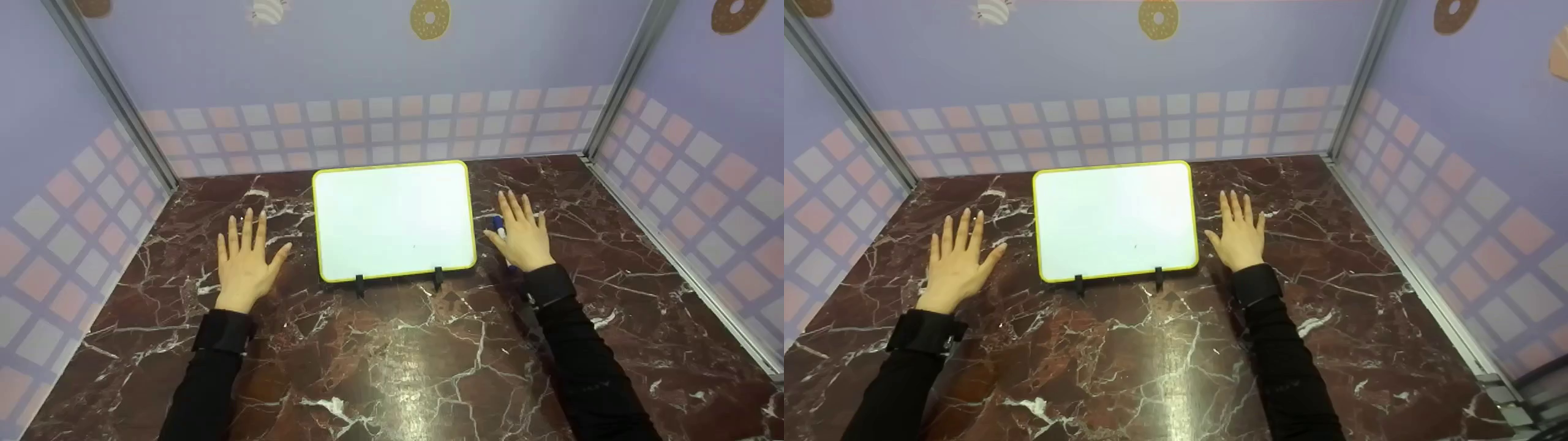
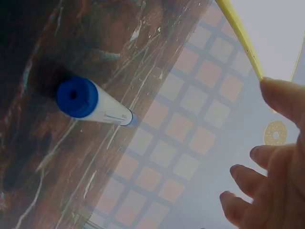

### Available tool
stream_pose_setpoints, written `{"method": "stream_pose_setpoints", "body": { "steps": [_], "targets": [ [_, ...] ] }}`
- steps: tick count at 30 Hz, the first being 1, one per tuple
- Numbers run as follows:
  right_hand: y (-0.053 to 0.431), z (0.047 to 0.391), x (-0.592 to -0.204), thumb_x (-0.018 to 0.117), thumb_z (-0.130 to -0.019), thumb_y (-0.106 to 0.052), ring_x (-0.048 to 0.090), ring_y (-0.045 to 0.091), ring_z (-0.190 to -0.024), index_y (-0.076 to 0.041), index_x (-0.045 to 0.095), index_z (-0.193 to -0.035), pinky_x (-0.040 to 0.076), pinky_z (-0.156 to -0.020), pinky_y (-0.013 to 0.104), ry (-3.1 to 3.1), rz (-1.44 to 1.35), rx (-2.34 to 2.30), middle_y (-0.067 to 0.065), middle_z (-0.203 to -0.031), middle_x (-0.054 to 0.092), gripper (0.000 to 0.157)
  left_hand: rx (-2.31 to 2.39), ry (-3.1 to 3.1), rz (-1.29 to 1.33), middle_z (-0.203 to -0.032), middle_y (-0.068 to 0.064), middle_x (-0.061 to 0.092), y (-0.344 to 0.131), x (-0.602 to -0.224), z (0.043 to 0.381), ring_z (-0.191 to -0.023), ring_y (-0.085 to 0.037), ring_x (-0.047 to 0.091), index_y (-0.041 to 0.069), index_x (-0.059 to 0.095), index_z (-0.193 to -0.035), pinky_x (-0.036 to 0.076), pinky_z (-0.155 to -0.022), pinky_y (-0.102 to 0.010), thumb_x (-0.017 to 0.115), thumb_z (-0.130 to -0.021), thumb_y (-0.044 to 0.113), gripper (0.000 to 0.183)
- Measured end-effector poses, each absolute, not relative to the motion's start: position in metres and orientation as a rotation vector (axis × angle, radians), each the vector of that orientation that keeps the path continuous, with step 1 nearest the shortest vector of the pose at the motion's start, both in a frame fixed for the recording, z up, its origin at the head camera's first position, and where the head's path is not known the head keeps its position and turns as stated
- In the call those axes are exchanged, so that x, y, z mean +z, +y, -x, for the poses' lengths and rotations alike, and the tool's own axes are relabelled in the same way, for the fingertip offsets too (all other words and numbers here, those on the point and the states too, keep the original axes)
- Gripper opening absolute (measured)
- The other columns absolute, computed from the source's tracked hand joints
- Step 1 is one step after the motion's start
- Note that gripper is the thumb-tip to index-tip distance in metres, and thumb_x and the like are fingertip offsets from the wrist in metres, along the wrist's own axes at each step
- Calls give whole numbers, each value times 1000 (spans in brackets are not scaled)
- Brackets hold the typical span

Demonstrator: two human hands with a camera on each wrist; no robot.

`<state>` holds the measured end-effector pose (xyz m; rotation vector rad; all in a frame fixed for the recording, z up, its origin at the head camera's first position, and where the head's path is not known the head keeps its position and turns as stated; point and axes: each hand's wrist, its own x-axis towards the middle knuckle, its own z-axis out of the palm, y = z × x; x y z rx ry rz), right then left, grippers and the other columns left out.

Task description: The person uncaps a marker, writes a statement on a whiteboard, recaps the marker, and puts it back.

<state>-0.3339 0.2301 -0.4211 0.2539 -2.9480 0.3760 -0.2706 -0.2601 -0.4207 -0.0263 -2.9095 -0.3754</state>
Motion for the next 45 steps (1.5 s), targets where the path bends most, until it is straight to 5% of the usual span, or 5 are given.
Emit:
{"method": "stream_pose_setpoints", "body": {
  "steps": [4,8,15,29,45],
  "targets": [
    [229,334,-422,73,-89,-38,42,49,-137,1,44,-147,34,-111,67,-2910,-205,321,27,-144,50,76,-398,-2910,29,-167,-14,-5,-262,-420,271,-153,-39,-12,10,4,-161,-10,-123,-57,34,-104,53,76],
    [230,335,-424,81,-81,-29,67,48,-98,5,67,-119,56,-81,61,-2921,-112,353,29,-108,70,52,-388,-2925,25,-167,-14,-7,-263,-420,271,-152,-39,-14,11,2,-161,-9,-123,-58,33,-104,53,77],
    [234,335,-433,82,-79,-24,68,50,-88,10,66,-98,57,-70,60,-3019,28,377,31,-97,68,42,-393,-2949,20,-167,-14,-9,-263,-418,271,-152,-39,-16,13,-2,-160,-10,-123,-58,30,-104,55,78],
    [237,338,-446,79,-80,-16,66,52,-92,13,65,-93,57,-79,60,-3014,-8,408,35,-99,67,35,-419,-2944,22,-167,-16,-7,-265,-416,272,-152,-40,-15,13,-1,-161,-12,-123,-57,30,-104,55,77],
    [251,329,-413,72,-81,-9,66,52,-78,14,64,-82,55,-69,60,-2849,-44,509,35,-84,66,24,-425,-2922,13,-167,-16,-4,-266,-417,270,-152,-40,-13,12,4,-161,-11,-123,-57,31,-104,55,76]
  ]
}}
